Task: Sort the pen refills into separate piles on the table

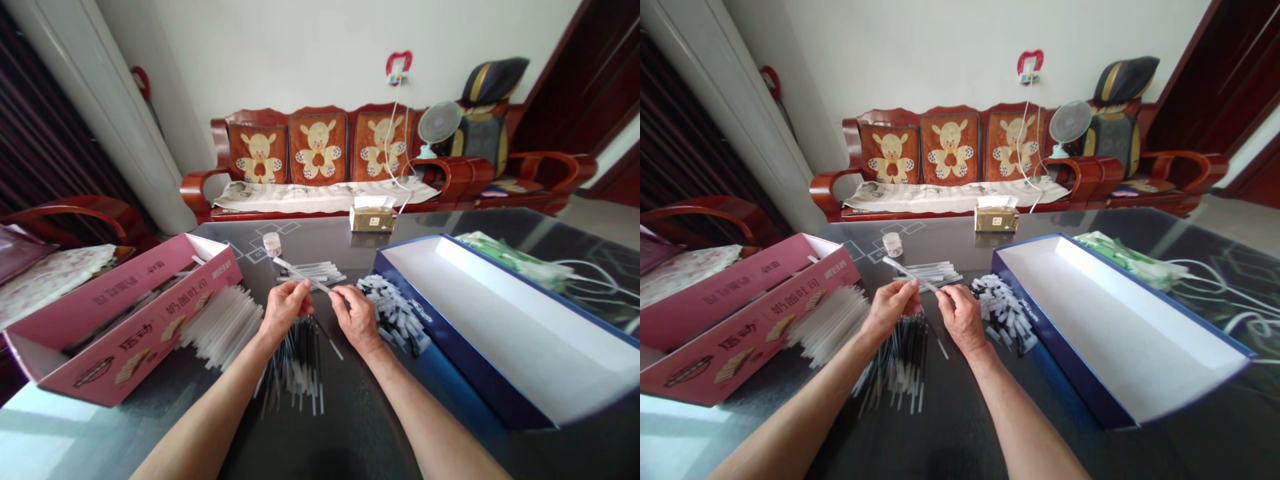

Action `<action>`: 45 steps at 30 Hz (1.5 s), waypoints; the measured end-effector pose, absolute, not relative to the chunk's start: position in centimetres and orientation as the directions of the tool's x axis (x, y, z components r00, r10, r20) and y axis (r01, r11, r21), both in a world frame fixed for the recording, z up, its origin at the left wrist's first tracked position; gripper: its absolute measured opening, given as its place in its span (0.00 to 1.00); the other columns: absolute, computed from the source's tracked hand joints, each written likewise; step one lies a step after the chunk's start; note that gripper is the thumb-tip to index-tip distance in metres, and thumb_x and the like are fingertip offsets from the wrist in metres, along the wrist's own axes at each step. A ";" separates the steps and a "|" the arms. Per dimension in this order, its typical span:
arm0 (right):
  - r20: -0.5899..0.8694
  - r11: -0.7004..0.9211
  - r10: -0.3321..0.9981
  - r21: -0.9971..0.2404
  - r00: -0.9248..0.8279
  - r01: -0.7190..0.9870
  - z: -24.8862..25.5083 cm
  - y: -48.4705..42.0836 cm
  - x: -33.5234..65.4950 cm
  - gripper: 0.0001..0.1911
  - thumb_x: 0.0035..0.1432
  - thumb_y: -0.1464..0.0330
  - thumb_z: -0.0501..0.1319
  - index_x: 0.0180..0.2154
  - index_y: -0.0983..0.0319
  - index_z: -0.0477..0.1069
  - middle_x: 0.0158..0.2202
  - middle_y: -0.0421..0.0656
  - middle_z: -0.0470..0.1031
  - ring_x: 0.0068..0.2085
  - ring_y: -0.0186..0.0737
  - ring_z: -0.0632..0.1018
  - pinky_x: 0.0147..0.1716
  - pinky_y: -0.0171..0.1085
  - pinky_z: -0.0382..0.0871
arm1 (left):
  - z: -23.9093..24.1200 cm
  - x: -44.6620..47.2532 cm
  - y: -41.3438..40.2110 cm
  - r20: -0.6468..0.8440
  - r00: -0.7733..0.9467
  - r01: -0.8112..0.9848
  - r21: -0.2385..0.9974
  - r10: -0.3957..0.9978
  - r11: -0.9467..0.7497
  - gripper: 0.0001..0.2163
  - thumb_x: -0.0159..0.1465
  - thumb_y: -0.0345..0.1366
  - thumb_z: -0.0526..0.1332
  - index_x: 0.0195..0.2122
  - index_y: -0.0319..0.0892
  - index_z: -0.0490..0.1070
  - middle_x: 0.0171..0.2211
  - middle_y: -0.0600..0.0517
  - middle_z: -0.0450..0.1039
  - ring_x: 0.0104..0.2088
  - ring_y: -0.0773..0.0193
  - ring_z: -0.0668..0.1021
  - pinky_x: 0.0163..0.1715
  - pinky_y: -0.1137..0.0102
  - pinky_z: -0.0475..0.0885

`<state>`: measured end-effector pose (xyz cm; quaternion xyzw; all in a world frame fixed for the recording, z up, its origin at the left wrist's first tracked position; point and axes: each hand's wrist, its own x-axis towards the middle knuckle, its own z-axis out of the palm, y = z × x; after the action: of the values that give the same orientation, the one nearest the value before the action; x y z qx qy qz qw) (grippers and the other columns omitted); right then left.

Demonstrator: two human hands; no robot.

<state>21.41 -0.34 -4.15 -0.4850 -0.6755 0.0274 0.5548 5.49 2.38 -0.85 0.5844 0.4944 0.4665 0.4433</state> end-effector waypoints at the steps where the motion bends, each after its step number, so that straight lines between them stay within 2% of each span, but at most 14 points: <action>1: 0.719 0.524 0.686 -0.592 0.108 0.612 -4.2 -0.3 21.5 0.08 0.63 0.67 0.55 0.35 0.61 0.71 0.32 0.44 0.75 0.35 0.38 0.76 0.39 0.37 0.69 | -0.8 5.4 2.2 0.250 0.055 0.338 0.906 0.967 -0.254 0.17 0.60 0.48 0.58 0.21 0.40 0.67 0.19 0.53 0.69 0.21 0.67 0.74 0.23 0.73 0.67; 3: 0.715 0.526 0.688 -0.609 0.124 0.595 -4.2 -0.2 21.6 0.08 0.63 0.67 0.54 0.35 0.61 0.70 0.31 0.44 0.75 0.35 0.38 0.76 0.38 0.36 0.69 | -0.7 5.2 1.7 0.568 0.118 0.598 0.614 0.815 -0.515 0.15 0.62 0.44 0.57 0.23 0.40 0.70 0.22 0.52 0.72 0.26 0.65 0.75 0.30 0.71 0.69; 5: 0.715 0.536 0.692 -0.606 0.105 0.588 -4.2 -0.2 21.6 0.09 0.64 0.67 0.53 0.34 0.61 0.70 0.31 0.44 0.74 0.35 0.38 0.75 0.38 0.37 0.68 | -0.5 5.2 1.3 0.735 0.288 0.677 0.297 0.614 -0.673 0.09 0.63 0.38 0.56 0.35 0.41 0.73 0.34 0.48 0.76 0.38 0.60 0.76 0.41 0.66 0.69; 7: 0.708 0.545 0.702 -0.605 0.078 0.581 -4.1 -0.3 21.5 0.10 0.64 0.67 0.52 0.34 0.61 0.69 0.31 0.44 0.74 0.35 0.39 0.75 0.38 0.37 0.68 | -0.5 5.3 1.1 0.748 0.437 0.675 0.094 0.499 -0.732 0.11 0.64 0.33 0.55 0.46 0.42 0.71 0.45 0.46 0.74 0.49 0.54 0.73 0.49 0.59 0.64; 9: 0.694 0.545 0.718 -0.609 0.055 0.576 -4.0 -0.5 21.3 0.11 0.65 0.67 0.50 0.33 0.60 0.69 0.30 0.44 0.73 0.35 0.39 0.74 0.37 0.36 0.67 | -0.7 5.4 1.2 0.719 0.509 0.676 0.006 0.473 -0.737 0.12 0.64 0.32 0.55 0.49 0.42 0.69 0.48 0.46 0.73 0.52 0.53 0.70 0.53 0.55 0.60; 13: 0.679 0.539 0.733 -0.621 0.047 0.569 -3.8 -0.7 21.0 0.12 0.65 0.67 0.50 0.31 0.61 0.69 0.30 0.44 0.73 0.34 0.38 0.74 0.36 0.36 0.66 | -1.4 5.4 1.6 0.704 0.517 0.695 -0.014 0.487 -0.719 0.08 0.66 0.35 0.55 0.41 0.42 0.72 0.37 0.48 0.75 0.38 0.60 0.73 0.46 0.61 0.64; 15: 0.664 0.527 0.745 -0.650 0.071 0.547 -3.7 -0.7 21.1 0.12 0.64 0.66 0.52 0.31 0.61 0.69 0.29 0.44 0.73 0.33 0.38 0.74 0.36 0.35 0.66 | -1.5 5.3 1.6 0.707 0.516 0.705 -0.031 0.483 -0.708 0.08 0.66 0.36 0.55 0.41 0.43 0.72 0.35 0.49 0.74 0.35 0.61 0.72 0.42 0.64 0.64; 23: 0.485 0.401 0.855 -0.843 0.185 0.358 -3.5 -0.5 21.0 0.12 0.60 0.61 0.57 0.32 0.61 0.74 0.28 0.42 0.77 0.31 0.38 0.77 0.33 0.34 0.69 | -1.2 5.4 1.3 0.672 0.506 0.766 -0.062 0.540 -0.640 0.10 0.67 0.38 0.53 0.41 0.46 0.73 0.32 0.51 0.72 0.33 0.61 0.69 0.39 0.64 0.60; 31: 0.301 0.297 0.941 -0.954 0.155 0.048 -3.9 -0.1 20.6 0.14 0.53 0.62 0.62 0.40 0.61 0.75 0.40 0.44 0.80 0.40 0.41 0.79 0.40 0.37 0.73 | -1.3 5.3 1.6 0.634 0.489 0.804 -0.063 0.599 -0.591 0.13 0.68 0.40 0.50 0.41 0.45 0.73 0.29 0.51 0.69 0.32 0.60 0.69 0.39 0.63 0.58; 33: 0.285 0.282 0.946 -0.958 0.156 0.042 -3.8 -0.1 20.6 0.16 0.53 0.61 0.62 0.42 0.61 0.74 0.40 0.45 0.79 0.39 0.42 0.79 0.37 0.37 0.73 | -1.3 5.4 1.7 0.630 0.490 0.805 -0.062 0.602 -0.590 0.13 0.68 0.40 0.50 0.41 0.45 0.73 0.29 0.51 0.69 0.32 0.60 0.69 0.38 0.63 0.58; 37: 0.284 0.253 0.940 -0.952 0.191 0.173 -3.7 -0.3 20.6 0.16 0.57 0.56 0.57 0.34 0.62 0.74 0.28 0.44 0.78 0.31 0.41 0.78 0.29 0.35 0.72 | -1.4 5.6 1.7 0.626 0.499 0.798 -0.062 0.599 -0.600 0.12 0.68 0.40 0.50 0.40 0.45 0.73 0.29 0.50 0.69 0.32 0.60 0.69 0.39 0.63 0.58; 39: 0.287 0.249 0.939 -0.948 0.190 0.199 -3.9 -0.2 20.7 0.17 0.58 0.56 0.57 0.33 0.62 0.74 0.26 0.43 0.77 0.30 0.40 0.77 0.28 0.34 0.71 | -1.4 5.7 1.7 0.628 0.501 0.795 -0.064 0.595 -0.603 0.12 0.68 0.39 0.50 0.40 0.45 0.73 0.29 0.50 0.69 0.32 0.60 0.69 0.39 0.63 0.58; 45: 0.256 0.249 0.956 -0.966 0.143 0.063 -4.2 0.0 20.7 0.15 0.55 0.60 0.60 0.43 0.60 0.74 0.37 0.44 0.79 0.37 0.41 0.79 0.29 0.34 0.72 | -1.4 5.6 1.8 0.633 0.491 0.804 -0.065 0.599 -0.591 0.13 0.68 0.40 0.49 0.41 0.45 0.73 0.29 0.50 0.69 0.32 0.60 0.69 0.39 0.63 0.58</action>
<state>20.71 -0.01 -4.18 -0.4791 -0.5315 0.3819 0.5849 5.59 1.82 -1.43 0.8445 0.4153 0.2865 -0.1795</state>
